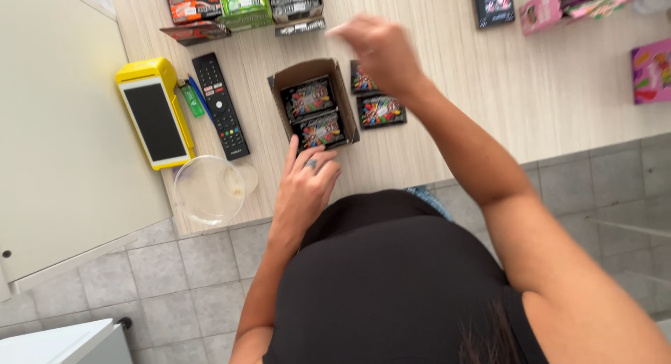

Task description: Sorting and organizing small merchandise packets into display boxes on a retail counter

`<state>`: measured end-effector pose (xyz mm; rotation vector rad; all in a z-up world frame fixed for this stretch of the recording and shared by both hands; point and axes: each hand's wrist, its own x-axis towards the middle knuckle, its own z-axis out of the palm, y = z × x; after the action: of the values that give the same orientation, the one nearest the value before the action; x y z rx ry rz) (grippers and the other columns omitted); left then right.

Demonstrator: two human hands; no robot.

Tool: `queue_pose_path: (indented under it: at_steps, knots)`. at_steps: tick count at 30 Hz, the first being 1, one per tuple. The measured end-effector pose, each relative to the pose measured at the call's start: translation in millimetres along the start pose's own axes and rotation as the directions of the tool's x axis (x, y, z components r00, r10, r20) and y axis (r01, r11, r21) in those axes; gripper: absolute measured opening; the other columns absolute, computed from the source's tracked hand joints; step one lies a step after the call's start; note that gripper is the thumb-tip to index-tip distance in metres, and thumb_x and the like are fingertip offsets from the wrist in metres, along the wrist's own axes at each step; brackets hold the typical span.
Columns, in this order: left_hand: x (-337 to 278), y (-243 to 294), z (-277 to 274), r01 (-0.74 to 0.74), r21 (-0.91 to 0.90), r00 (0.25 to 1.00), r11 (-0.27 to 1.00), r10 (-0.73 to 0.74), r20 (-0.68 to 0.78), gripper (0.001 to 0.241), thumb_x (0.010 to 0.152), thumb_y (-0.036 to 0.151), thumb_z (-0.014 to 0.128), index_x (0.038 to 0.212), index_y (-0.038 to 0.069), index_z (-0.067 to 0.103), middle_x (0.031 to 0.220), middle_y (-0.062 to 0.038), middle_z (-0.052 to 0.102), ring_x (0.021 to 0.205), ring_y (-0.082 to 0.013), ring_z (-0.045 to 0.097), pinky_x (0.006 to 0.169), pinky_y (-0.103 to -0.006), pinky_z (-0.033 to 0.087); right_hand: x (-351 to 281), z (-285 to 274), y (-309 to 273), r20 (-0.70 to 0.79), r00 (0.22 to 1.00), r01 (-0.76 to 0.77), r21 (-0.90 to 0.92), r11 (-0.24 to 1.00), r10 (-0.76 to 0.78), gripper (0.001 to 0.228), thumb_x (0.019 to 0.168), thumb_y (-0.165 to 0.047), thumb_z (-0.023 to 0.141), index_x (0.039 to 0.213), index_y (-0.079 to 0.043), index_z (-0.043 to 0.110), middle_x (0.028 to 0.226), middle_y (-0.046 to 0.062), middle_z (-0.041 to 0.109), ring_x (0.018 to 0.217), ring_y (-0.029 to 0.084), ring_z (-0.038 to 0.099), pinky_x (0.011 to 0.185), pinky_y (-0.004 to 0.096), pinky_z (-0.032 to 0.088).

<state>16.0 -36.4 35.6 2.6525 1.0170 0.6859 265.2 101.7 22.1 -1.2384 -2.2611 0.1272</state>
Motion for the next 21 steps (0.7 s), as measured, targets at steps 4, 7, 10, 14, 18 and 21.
queue_pose_path:
  at_steps: [4,7,10,14,18,21]
  knots:
    - [-0.6,4.4,-8.2,0.113,-0.156,0.980,0.981,-0.136,-0.145,0.005,0.098,0.005,0.069,0.093,0.004,0.068,0.110,-0.010,0.070,0.105,-0.0298,0.066,0.113,-0.0615,0.043,-35.2,12.0,56.1,0.455,0.674,-0.565,-0.192,0.803,0.583,0.067,0.078,-0.035,0.088,0.137,-0.014,0.064,0.127,0.011,0.058,0.116,0.030,0.053,0.105,0.046,0.044]
    - [-0.7,6.1,-10.8,0.199,-0.100,0.947,0.975,-0.218,-0.235,0.003,0.099,0.007,0.069,0.098,0.004,0.069,0.112,-0.011,0.067,0.106,-0.0293,0.063,0.106,-0.0538,0.053,-57.0,38.3,72.1,0.430,0.703,-0.559,-0.158,0.814,0.566,0.049,0.075,-0.038,0.090,0.112,-0.014,0.068,0.117,0.005,0.057,0.112,0.028,0.044,0.098,0.040,0.033]
    - [0.7,0.5,-7.1,0.244,-0.024,0.937,0.970,-0.241,-0.254,0.005,0.098,0.011,0.073,0.097,0.007,0.070,0.113,-0.012,0.068,0.105,-0.0279,0.064,0.089,-0.0404,0.054,-57.3,37.3,78.5,0.419,0.672,-0.663,-0.027,0.748,0.611,0.047,0.069,-0.012,0.095,0.096,-0.009,0.057,0.094,0.010,0.062,0.083,0.025,0.055,0.068,0.039,0.045]
    - [0.8,-1.0,-1.4,0.280,0.037,0.942,0.959,-0.268,-0.200,0.004,0.098,0.008,0.072,0.094,0.007,0.071,0.110,-0.008,0.067,0.105,-0.0291,0.057,0.086,-0.0396,0.052,-30.2,-5.0,38.6,0.428,0.617,-0.740,0.031,0.672,0.660,0.048,0.076,-0.002,0.083,0.115,-0.009,0.057,0.108,0.015,0.073,0.090,0.028,0.069,0.077,0.043,0.055]
    - [-6.5,-1.5,15.3,0.293,0.063,0.936,0.954,-0.273,-0.221,0.016,0.095,-0.011,0.066,0.096,0.003,0.072,0.102,-0.007,0.066,0.112,-0.0317,0.055,0.057,-0.0323,0.056,-9.2,-50.5,-23.3,-0.097,0.901,-0.357,0.388,0.850,0.423,0.029,0.093,0.002,0.075,0.115,-0.010,0.059,0.096,0.007,0.070,0.068,0.014,0.057,0.061,0.029,0.047]
    - [-6.9,-4.4,17.4,0.295,0.042,0.925,0.954,-0.274,-0.263,0.016,0.095,-0.011,0.068,0.094,0.004,0.073,0.099,-0.005,0.064,0.110,-0.0319,0.056,0.048,-0.0314,0.052,3.9,-47.6,-56.0,0.064,0.950,-0.298,0.470,0.831,0.304,0.026,0.097,0.001,0.072,0.118,-0.008,0.059,0.100,0.008,0.072,0.082,0.017,0.067,0.069,0.029,0.051]
